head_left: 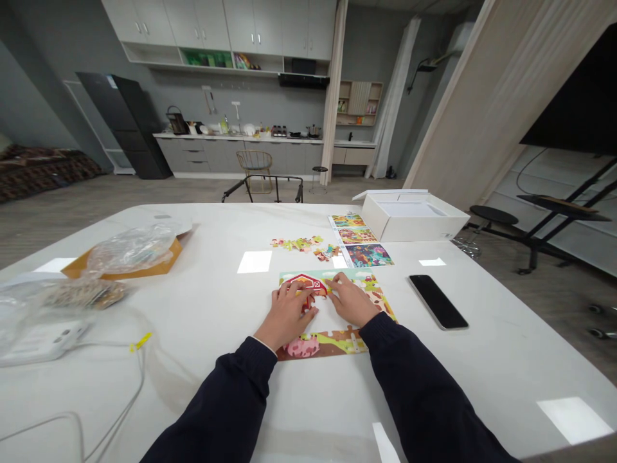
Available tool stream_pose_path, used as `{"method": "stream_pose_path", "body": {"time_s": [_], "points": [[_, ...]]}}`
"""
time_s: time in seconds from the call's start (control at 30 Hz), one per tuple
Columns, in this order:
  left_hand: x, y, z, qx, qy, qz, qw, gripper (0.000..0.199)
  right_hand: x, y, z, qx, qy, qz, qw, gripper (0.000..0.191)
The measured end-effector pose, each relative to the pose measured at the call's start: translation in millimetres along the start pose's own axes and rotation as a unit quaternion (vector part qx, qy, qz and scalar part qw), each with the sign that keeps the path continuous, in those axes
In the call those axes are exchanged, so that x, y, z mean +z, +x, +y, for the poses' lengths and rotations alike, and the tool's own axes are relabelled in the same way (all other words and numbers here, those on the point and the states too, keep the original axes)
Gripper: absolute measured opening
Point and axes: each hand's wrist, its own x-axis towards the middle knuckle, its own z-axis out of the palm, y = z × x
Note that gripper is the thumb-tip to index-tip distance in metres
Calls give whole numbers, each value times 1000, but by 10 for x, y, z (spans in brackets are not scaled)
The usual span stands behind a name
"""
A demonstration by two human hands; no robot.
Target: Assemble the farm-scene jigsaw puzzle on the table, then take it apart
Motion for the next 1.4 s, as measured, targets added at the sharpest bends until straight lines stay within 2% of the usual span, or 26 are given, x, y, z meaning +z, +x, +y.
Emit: {"method": "stream_pose_path", "body": {"time_s": [0.27, 0.57, 0.73, 0.8, 0.87, 1.0, 1.13, 1.27, 1.4], "points": [[-5, 42, 5, -2, 27, -5, 1000, 43, 4, 1, 7, -1, 4, 4, 1000, 40], [-23, 58, 21, -4, 38, -7, 999, 41, -1, -7, -10, 2, 15, 6, 1000, 38], [-28, 123, -41, -17, 7, -13, 1000, 35, 39, -4, 17, 11, 42, 17, 999, 35], [-42, 182, -134, -12, -28, -17, 999, 28, 62, 0, 28, 10, 45, 20, 999, 36], [-64, 265, -286, -8, -65, 6, 998, 22, 89, 3, 38, 9, 50, 23, 998, 36], [-92, 487, -725, -68, -76, 127, 987, 16, 104, -9, 44, 2, 67, 32, 997, 39], [-75, 763, -1156, -131, -40, 186, 973, 20, 0, -47, 9, 18, 72, 50, 996, 47], [-50, 1059, -1461, -160, -8, 180, 971, 35, -144, -86, -25, 31, 43, 67, 996, 36], [-14, 1293, -1645, -166, 14, 154, 974, 48, -177, -101, -18, 33, 10, 60, 998, 28]]}}
